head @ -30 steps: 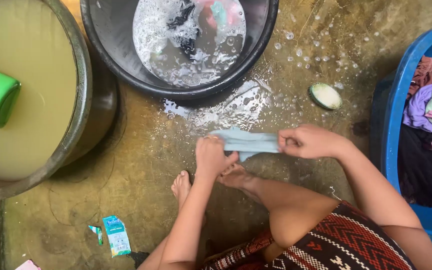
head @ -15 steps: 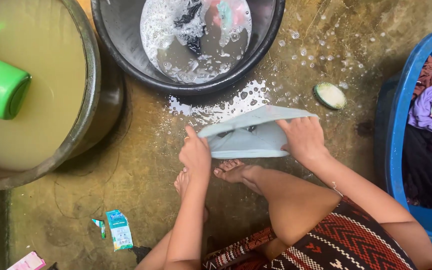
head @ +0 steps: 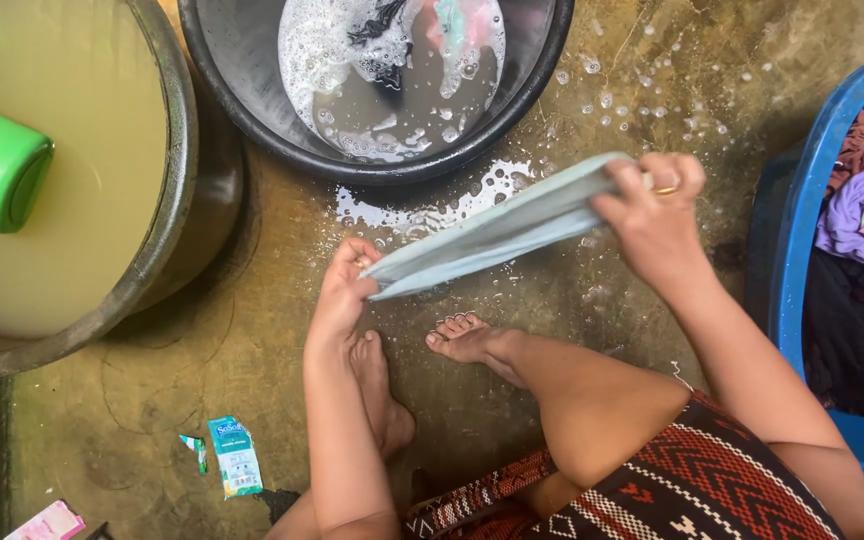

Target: Hand-washing several items of clothing in a basin using a bar of soap.

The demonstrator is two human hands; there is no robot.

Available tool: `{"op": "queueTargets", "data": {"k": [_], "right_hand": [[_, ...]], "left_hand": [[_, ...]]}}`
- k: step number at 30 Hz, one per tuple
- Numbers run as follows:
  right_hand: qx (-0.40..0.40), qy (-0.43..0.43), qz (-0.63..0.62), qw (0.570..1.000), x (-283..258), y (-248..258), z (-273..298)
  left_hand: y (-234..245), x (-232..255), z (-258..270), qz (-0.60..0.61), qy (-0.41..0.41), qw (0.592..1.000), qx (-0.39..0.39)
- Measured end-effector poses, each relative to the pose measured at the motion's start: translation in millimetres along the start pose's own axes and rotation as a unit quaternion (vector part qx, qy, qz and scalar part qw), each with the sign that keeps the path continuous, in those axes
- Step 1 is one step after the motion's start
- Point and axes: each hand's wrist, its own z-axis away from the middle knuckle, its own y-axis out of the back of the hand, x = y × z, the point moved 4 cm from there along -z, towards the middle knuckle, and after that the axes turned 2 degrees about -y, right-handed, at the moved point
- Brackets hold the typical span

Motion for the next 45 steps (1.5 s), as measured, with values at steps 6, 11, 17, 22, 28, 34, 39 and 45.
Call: {"op": "queueTargets", "data": {"k": [6, 11, 17, 22, 28, 34, 39, 45], "right_hand": [[0.094, -0.172, -0.162, 0.967, 17.1, 8.3, -2.6], [0.038, -0.194, -0.186, 0.962, -2.9, 42.5, -12.1], [-0.04, -0.177, -0.03, 0.983, 5.2, -15.7, 23.5], [-0.141, -0.175, -0.014, 0.974, 20.5, -30.3, 0.2], [-0.095, -0.204, -0.063, 0.972, 43.1, 35.7, -9.6], [0.061, -0.209, -0.187, 0.958, 60.9, 104.2, -17.9], [0.082, -0.198, -0.393, 0.894, 71.1, 92.4, -39.3], [0.053, -0.08, -0.504, 0.859, 69.1, 7.0, -94.7]], "left_hand": [[7.6, -13.6, 15.3, -0.055, -0.129, 0.975, -0.173], [-21.1, 9.4, 26.6, -0.413, -0.213, 0.884, 0.055], [-14.3, -27.3, 21.5, -0.579, -0.106, 0.795, 0.145], [-19.6, -24.1, 2.0, -0.591, 0.015, 0.795, 0.133], [-25.6, 20.4, 17.7, -0.507, -0.103, 0.85, 0.1], [-20.4, 65.3, 49.0, -0.306, -0.201, 0.928, 0.061], [4.1, 75.3, 70.7, -0.185, -0.208, 0.956, 0.087], [-22.2, 86.2, 126.8, -0.214, -0.074, 0.973, -0.035]]}}
